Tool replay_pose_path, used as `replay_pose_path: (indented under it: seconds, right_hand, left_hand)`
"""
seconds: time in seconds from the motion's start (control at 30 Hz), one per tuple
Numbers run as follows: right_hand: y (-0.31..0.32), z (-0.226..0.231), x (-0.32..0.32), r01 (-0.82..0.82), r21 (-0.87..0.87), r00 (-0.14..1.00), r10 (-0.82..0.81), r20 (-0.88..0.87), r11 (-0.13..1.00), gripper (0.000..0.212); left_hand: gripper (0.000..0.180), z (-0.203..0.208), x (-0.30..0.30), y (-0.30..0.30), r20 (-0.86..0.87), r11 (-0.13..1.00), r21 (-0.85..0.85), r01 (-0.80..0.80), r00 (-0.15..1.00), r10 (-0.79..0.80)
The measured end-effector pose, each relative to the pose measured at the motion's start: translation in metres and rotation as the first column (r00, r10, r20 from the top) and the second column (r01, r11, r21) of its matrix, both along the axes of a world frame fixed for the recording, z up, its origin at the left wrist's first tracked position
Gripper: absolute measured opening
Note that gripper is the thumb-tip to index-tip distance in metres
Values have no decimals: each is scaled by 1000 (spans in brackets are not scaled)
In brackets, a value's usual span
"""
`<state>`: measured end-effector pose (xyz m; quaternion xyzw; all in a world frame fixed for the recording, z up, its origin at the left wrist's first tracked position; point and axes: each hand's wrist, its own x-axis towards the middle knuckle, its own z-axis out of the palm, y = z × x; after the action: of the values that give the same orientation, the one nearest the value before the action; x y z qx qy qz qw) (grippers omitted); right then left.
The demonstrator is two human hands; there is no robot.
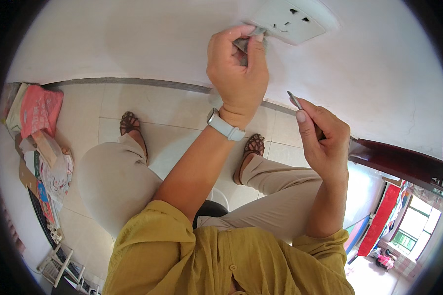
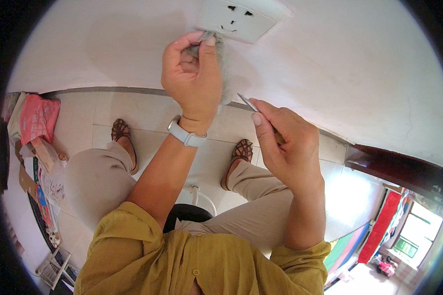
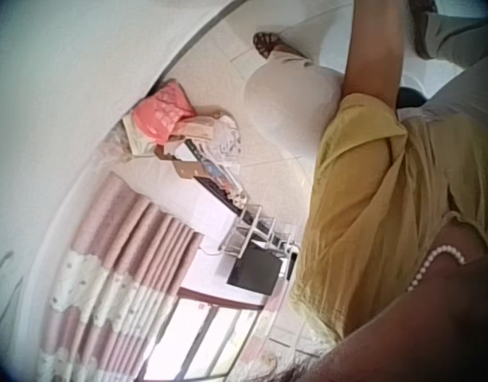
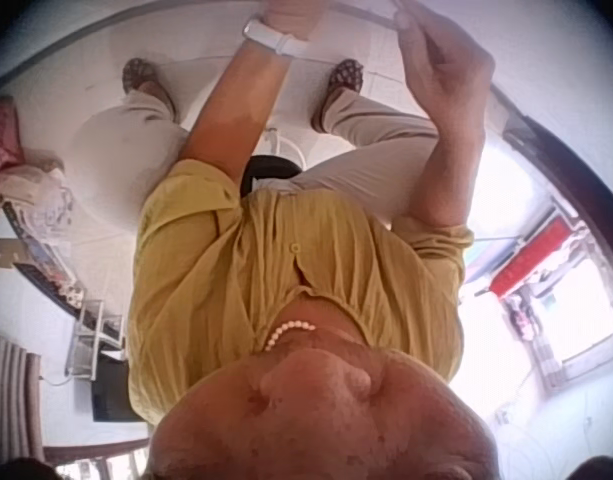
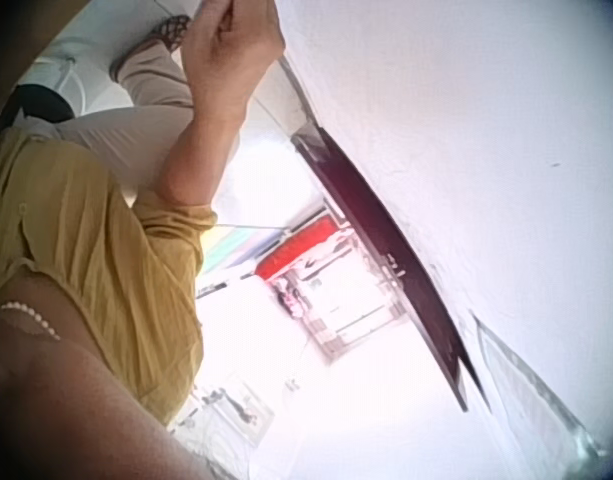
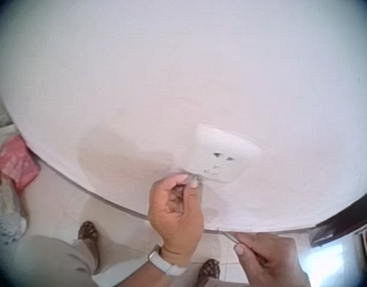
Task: The person cleans a wall-mounted electrical socket by using a screwdriver to press and move a cloth into the openings and across the surface.
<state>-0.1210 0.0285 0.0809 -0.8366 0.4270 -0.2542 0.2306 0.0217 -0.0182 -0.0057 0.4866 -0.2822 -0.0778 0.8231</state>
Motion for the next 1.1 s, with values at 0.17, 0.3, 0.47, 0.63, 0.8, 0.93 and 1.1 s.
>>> replay_pose_path:
  seconds: [0.17,0.3,0.47,0.63,0.8,0.93,1.1]
  right_hand:
    - [1,3,-8,11,1,1000,-11,-22,1000,18]
    - [3,1,-11,8,18,1000,-8,-1,1000,19]
    - [3,1,-9,-22,49,1000,23,-19,999,20]
    - [2,-4,-3,-35,49,999,36,-28,998,21]
    - [3,-4,-1,6,86,999,-3,-43,996,20]
    - [0,-6,0,-5,36,999,6,-37,999,19]
    - [-2,-4,2,-30,-9,998,29,-63,1000,18]
  left_hand:
    - [23,6,-9,-2,-165,994,-94,62,983,-77]
    - [31,-3,-6,-9,-120,978,-204,39,991,-64]
    - [39,-12,-3,-6,81,996,-84,40,996,-34]
    - [34,-14,-3,-12,195,987,-128,-93,974,117]
    - [27,-8,-14,-12,-14,989,-143,-48,999,46]
    - [21,-6,-14,-10,-150,974,-215,68,983,-102]
    - [13,15,-12,-4,-366,940,-323,109,901,-230]
